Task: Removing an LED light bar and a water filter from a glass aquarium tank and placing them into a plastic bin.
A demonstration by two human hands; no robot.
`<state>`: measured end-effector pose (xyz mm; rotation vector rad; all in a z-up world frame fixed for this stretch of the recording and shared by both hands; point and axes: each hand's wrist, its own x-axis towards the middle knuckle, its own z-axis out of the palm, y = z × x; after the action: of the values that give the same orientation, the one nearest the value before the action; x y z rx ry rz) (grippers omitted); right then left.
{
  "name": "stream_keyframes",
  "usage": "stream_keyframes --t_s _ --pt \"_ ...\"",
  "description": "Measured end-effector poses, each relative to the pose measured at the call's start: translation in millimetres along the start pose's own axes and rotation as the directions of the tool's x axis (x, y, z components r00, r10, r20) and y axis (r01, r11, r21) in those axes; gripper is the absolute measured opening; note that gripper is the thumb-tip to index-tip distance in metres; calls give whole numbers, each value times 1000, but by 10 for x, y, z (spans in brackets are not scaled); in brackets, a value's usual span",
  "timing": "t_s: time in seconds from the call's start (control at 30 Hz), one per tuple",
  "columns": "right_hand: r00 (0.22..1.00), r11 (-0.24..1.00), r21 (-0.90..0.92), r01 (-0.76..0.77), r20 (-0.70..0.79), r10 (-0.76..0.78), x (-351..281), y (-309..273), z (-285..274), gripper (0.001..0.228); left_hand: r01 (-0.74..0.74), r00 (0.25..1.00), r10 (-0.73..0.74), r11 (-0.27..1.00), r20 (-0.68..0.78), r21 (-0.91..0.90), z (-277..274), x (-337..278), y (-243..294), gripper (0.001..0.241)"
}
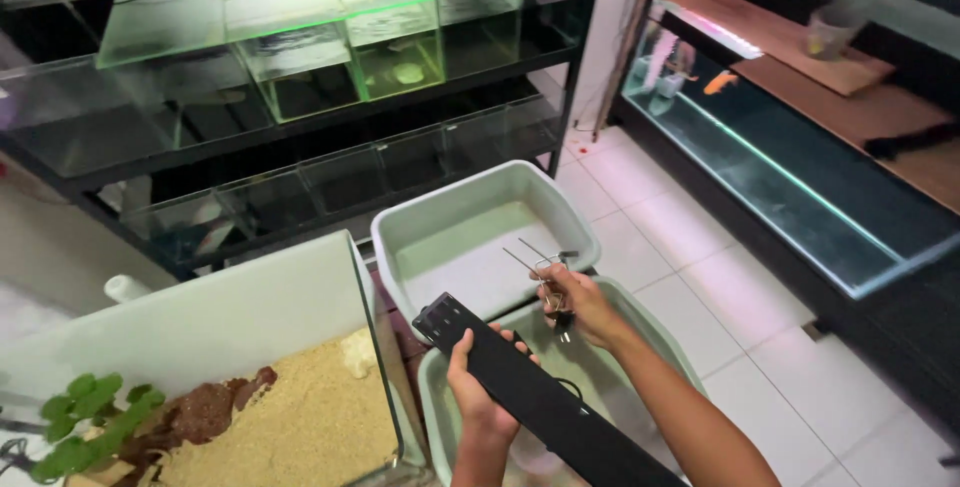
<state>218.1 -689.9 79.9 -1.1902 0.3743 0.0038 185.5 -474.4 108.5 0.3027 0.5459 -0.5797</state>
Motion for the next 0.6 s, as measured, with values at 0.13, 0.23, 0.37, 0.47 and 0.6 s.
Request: stream_keyframes --t_s 0.13,0.23,0.37,0.47,0.6 --pt "994 995 -80 52 105 -43 742 -131 112 47 -89 996 87 994 -34 -58 224 227 137 35" --pt "992 850 -525 43 125 27 1106 -437 317 52 -127 992 125 989 -31 -78 306 387 231 35" --pt "969 494 -856 150 226 97 1712 -419 469 71 -195 980 190 974 -55 -114 409 495 311 36" --pt "928 407 -893 194 301 219 2023 -394 643 76 -262 965 256 956 -61 -134 404 597 331 39" --pt "863 355 -887 296 408 299 2541 -166 763 78 -273 962 262 946 -81 -173 390 795 325 39"
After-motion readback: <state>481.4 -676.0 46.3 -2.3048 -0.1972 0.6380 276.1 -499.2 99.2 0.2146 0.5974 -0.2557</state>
